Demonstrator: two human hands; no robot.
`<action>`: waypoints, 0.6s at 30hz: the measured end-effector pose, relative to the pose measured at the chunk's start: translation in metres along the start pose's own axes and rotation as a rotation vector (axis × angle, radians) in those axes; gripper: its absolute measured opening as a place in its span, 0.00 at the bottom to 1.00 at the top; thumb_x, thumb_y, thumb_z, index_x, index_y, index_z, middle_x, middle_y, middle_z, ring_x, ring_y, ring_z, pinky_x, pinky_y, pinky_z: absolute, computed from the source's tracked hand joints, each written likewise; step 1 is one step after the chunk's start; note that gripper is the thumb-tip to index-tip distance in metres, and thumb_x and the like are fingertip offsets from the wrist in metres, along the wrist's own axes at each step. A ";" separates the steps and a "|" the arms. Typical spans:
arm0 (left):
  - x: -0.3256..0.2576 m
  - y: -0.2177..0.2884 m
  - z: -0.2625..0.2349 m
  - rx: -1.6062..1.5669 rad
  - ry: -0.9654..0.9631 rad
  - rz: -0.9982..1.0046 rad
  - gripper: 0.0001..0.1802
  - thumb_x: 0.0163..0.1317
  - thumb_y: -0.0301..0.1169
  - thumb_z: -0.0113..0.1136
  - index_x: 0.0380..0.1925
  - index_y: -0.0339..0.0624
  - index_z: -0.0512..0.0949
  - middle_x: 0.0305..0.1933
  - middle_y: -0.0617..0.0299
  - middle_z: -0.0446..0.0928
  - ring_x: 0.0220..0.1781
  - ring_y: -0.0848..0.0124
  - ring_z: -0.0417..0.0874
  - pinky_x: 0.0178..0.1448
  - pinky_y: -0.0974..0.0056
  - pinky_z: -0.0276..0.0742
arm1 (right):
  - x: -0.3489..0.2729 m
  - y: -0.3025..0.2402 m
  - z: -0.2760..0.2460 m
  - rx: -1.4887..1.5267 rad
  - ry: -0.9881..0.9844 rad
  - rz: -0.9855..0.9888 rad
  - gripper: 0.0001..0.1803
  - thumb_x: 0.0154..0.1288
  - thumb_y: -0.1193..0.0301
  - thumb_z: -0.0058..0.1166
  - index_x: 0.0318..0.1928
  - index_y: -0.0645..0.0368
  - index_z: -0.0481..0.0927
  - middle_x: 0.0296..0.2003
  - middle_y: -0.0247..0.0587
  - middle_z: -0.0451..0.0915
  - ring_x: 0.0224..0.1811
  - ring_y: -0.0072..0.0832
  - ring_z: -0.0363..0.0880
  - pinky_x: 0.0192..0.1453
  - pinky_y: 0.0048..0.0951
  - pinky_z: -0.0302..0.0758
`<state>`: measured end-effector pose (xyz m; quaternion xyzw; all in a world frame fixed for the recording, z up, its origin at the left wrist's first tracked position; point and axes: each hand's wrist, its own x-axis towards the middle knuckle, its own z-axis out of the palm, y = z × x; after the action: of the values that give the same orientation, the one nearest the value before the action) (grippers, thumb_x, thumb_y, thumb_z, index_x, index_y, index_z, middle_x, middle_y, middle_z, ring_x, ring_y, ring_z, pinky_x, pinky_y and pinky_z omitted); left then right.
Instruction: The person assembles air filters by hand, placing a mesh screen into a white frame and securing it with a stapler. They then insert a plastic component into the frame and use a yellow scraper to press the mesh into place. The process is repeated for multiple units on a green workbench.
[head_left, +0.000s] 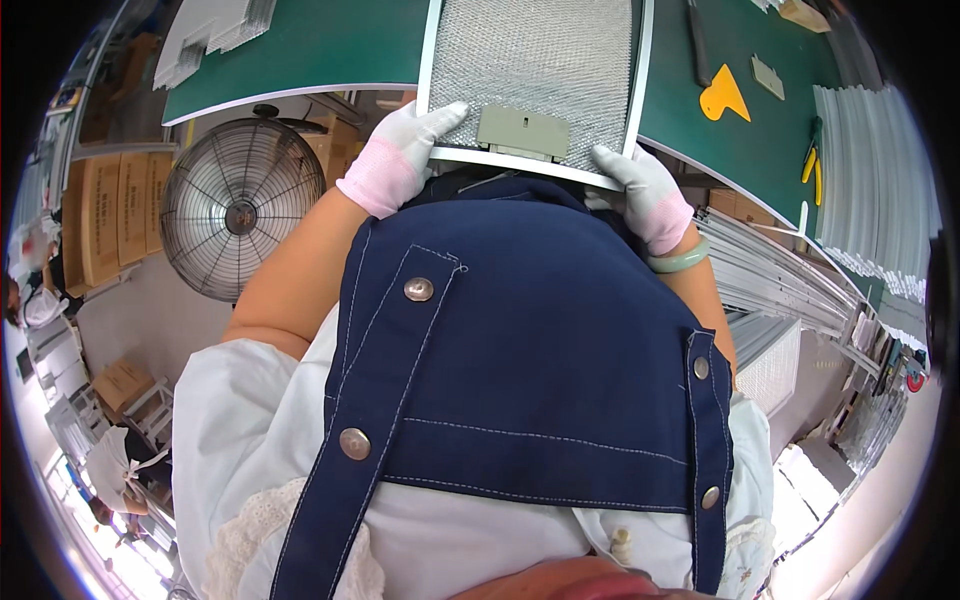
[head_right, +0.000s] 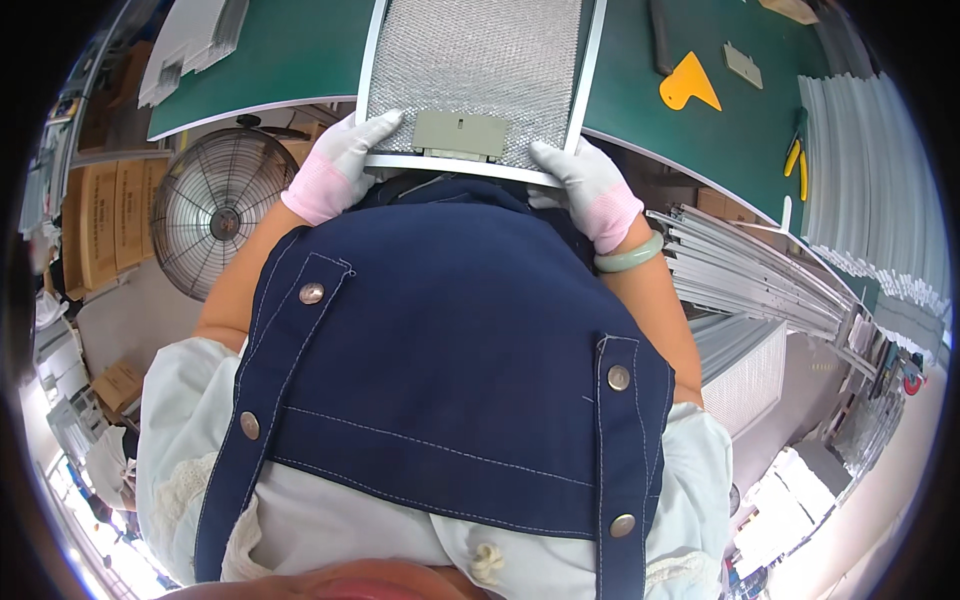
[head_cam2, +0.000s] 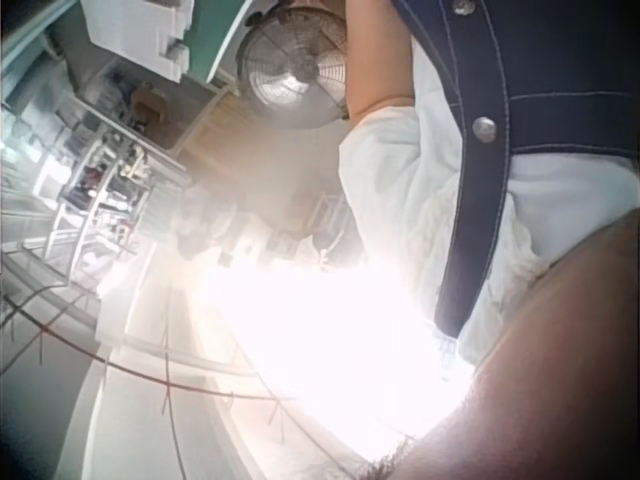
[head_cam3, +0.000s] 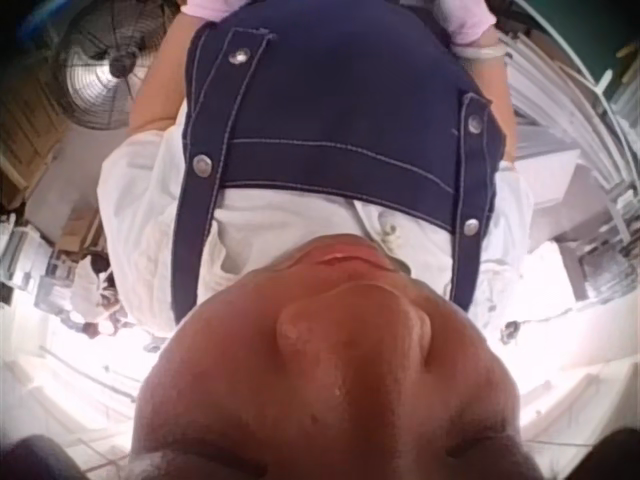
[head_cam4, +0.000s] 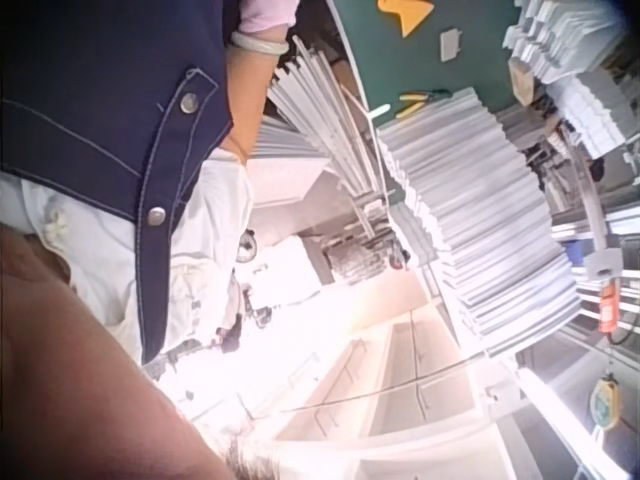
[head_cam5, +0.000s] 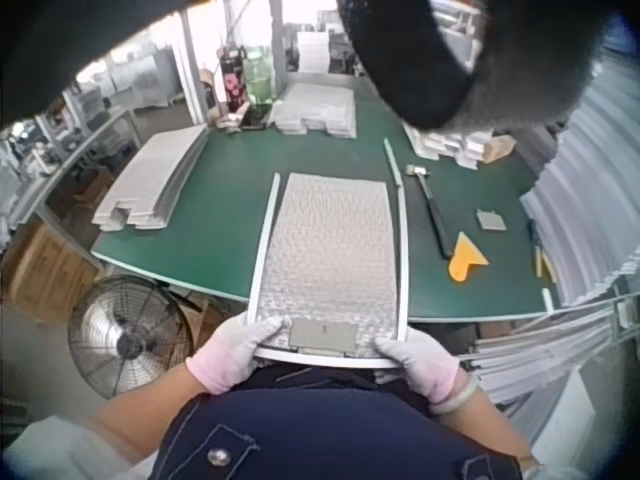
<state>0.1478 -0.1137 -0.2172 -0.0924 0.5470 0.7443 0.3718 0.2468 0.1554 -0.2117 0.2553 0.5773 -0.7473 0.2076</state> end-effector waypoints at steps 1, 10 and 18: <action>0.001 -0.001 0.000 0.001 -0.004 0.037 0.17 0.70 0.35 0.58 0.52 0.36 0.73 0.49 0.57 0.78 0.50 0.66 0.81 0.55 0.58 0.81 | 0.000 0.000 -0.005 -0.015 -0.008 0.002 0.15 0.71 0.62 0.56 0.49 0.61 0.75 0.37 0.36 0.79 0.34 0.23 0.80 0.38 0.29 0.82; -0.006 0.001 -0.001 0.017 -0.042 0.008 0.18 0.71 0.36 0.57 0.54 0.36 0.73 0.49 0.59 0.78 0.48 0.70 0.81 0.53 0.62 0.81 | -0.014 -0.003 0.000 0.106 0.032 0.029 0.15 0.72 0.62 0.56 0.51 0.58 0.75 0.38 0.34 0.79 0.34 0.23 0.80 0.36 0.27 0.82; 0.004 -0.013 -0.020 0.941 -0.133 0.673 0.19 0.65 0.25 0.62 0.55 0.36 0.74 0.51 0.56 0.78 0.53 0.66 0.82 0.58 0.63 0.81 | 0.004 0.024 0.006 0.479 0.058 -0.172 0.16 0.74 0.65 0.52 0.57 0.58 0.72 0.47 0.38 0.78 0.51 0.33 0.78 0.61 0.46 0.77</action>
<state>0.1477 -0.1279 -0.2367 0.3086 0.7936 0.5027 0.1496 0.2575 0.1439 -0.2307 0.2685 0.4090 -0.8700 0.0602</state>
